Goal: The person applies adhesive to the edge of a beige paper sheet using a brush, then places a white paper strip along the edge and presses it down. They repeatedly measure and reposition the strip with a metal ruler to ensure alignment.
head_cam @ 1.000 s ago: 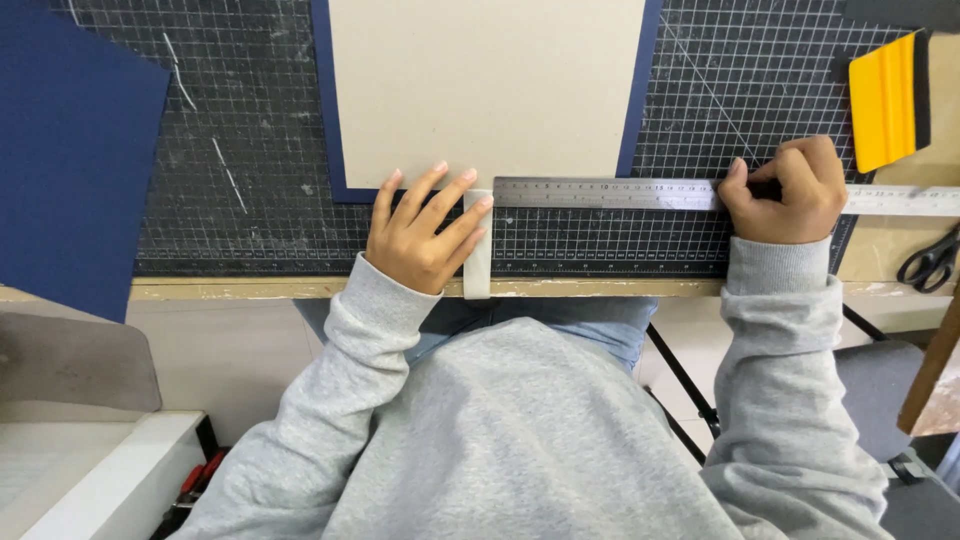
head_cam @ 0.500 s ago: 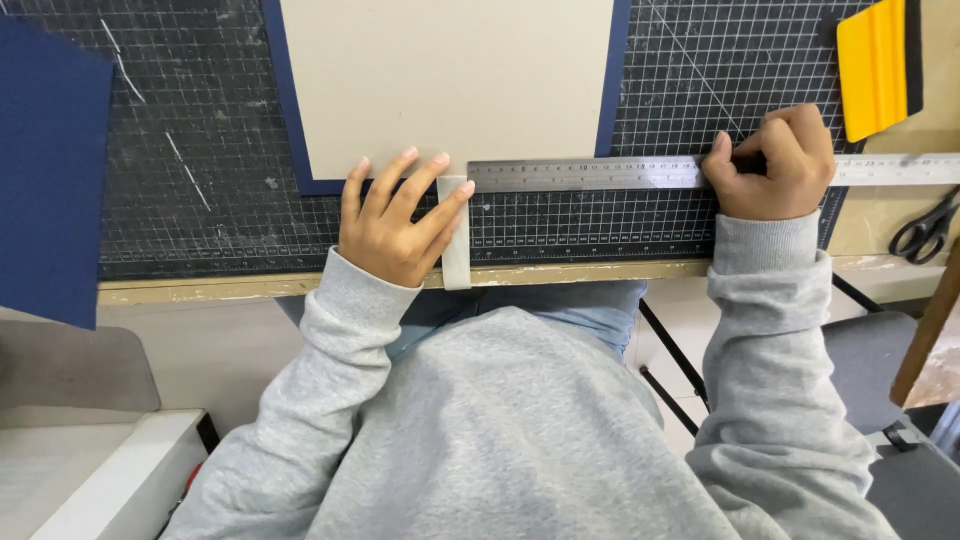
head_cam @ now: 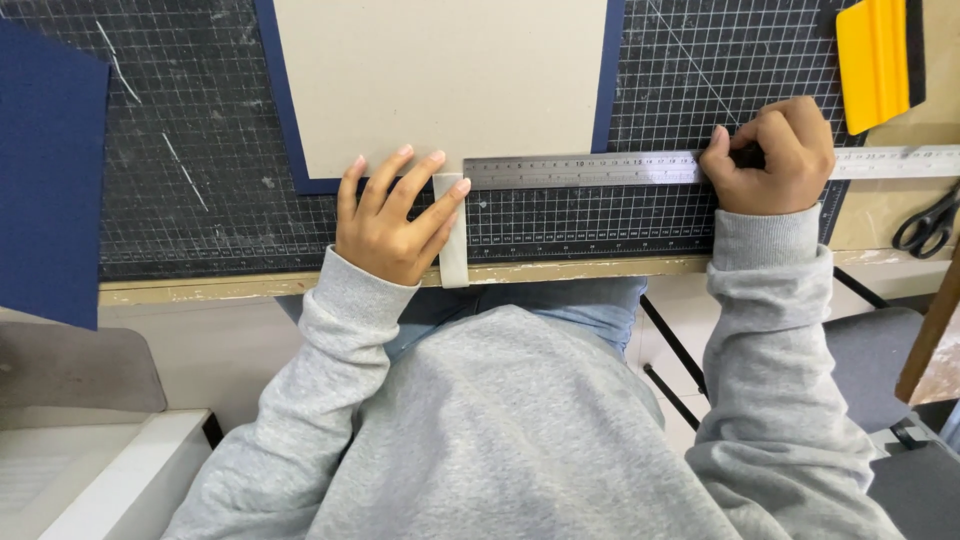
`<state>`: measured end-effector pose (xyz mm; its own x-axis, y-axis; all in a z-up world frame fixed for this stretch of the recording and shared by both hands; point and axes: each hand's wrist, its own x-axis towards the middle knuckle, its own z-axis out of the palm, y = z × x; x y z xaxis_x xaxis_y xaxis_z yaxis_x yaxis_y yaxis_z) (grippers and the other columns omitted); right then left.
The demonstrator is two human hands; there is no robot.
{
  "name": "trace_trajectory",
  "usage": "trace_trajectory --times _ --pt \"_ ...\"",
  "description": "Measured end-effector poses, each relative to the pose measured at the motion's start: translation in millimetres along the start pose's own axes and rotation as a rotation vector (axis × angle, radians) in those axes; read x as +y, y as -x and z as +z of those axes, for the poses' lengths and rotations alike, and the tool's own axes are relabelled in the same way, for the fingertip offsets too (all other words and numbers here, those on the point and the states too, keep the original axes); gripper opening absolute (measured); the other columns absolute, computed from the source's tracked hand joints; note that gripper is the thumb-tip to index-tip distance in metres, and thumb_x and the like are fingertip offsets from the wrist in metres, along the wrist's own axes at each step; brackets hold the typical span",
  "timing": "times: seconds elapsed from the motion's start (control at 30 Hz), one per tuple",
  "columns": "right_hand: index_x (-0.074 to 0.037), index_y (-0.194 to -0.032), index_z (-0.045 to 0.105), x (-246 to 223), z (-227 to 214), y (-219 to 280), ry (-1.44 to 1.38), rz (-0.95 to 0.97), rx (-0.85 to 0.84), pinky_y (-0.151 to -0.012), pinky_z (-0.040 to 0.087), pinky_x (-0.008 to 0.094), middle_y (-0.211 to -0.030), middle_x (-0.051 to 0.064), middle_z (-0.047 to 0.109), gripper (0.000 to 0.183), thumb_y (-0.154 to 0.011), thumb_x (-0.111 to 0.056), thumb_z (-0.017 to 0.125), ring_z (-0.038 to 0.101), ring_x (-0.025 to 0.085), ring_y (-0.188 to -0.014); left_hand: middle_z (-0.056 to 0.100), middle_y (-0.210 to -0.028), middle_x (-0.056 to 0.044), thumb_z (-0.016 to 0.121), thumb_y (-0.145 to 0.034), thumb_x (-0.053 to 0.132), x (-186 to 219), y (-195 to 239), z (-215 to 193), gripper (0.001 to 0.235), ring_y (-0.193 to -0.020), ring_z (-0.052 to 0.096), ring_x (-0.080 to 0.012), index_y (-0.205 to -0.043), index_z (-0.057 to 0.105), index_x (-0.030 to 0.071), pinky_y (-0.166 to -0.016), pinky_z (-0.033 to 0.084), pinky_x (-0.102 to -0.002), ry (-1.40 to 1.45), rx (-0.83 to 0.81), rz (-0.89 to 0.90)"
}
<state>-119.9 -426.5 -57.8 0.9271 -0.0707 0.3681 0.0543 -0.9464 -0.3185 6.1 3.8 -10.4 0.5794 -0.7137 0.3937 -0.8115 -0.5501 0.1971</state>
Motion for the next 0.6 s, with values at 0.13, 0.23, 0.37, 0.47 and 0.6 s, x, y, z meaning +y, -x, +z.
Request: trace_trajectory --times 0.13,0.23,0.37,0.47,0.6 --pt "-0.003 -0.074 0.058 1.3 1.1 0.6 0.001 0.000 0.006 -0.062 0.043 0.036 -0.085 0.013 0.059 0.040 -0.094 -0.002 0.092 0.053 0.025 -0.074 0.071 -0.129 -0.008 0.075 -0.100 0.026 0.0 0.0 0.1 0.020 -0.119 0.065 -0.0305 -0.119 0.079 0.025 -0.109 0.038 -0.054 0.006 0.010 0.000" --pt "-0.003 -0.073 0.058 1.2 1.0 0.7 -0.009 0.000 0.007 -0.061 0.042 0.036 -0.086 0.014 0.059 0.040 -0.094 -0.001 0.092 0.053 0.025 -0.074 0.072 -0.128 -0.008 0.076 -0.099 0.026 -0.1 0.3 0.4 0.021 -0.119 0.065 -0.0302 -0.120 0.079 0.026 -0.108 0.039 -0.054 0.002 0.011 0.000" --pt "-0.003 -0.074 0.058 1.3 1.3 0.9 -0.001 0.001 0.011 -0.062 0.042 0.036 -0.086 0.013 0.059 0.040 -0.095 -0.002 0.092 0.053 0.026 -0.075 0.071 -0.129 -0.008 0.075 -0.100 0.025 0.3 -0.8 -1.6 0.021 -0.120 0.065 -0.0305 -0.120 0.079 0.025 -0.107 0.040 -0.054 0.007 0.000 -0.003" --pt "-0.003 -0.075 0.057 3.7 1.2 1.4 0.010 -0.012 -0.002 -0.064 0.043 0.037 -0.081 0.013 0.059 0.036 -0.096 -0.002 0.086 0.053 0.026 -0.074 0.071 -0.128 -0.007 0.077 -0.099 0.026 0.0 -0.5 0.3 0.021 -0.118 0.066 -0.0298 -0.119 0.079 0.026 -0.106 0.040 -0.054 -0.008 0.022 0.003" --pt "-0.005 -0.071 0.053 7.2 -0.1 3.6 0.056 0.032 0.002 -0.054 0.033 0.033 -0.066 0.007 0.052 0.037 -0.092 0.001 0.083 0.044 0.021 -0.062 0.071 -0.127 -0.009 0.063 -0.105 0.030 -0.9 2.4 -2.6 0.025 -0.118 0.067 -0.0286 -0.124 0.075 0.021 -0.108 0.039 -0.051 0.041 0.054 -0.036"
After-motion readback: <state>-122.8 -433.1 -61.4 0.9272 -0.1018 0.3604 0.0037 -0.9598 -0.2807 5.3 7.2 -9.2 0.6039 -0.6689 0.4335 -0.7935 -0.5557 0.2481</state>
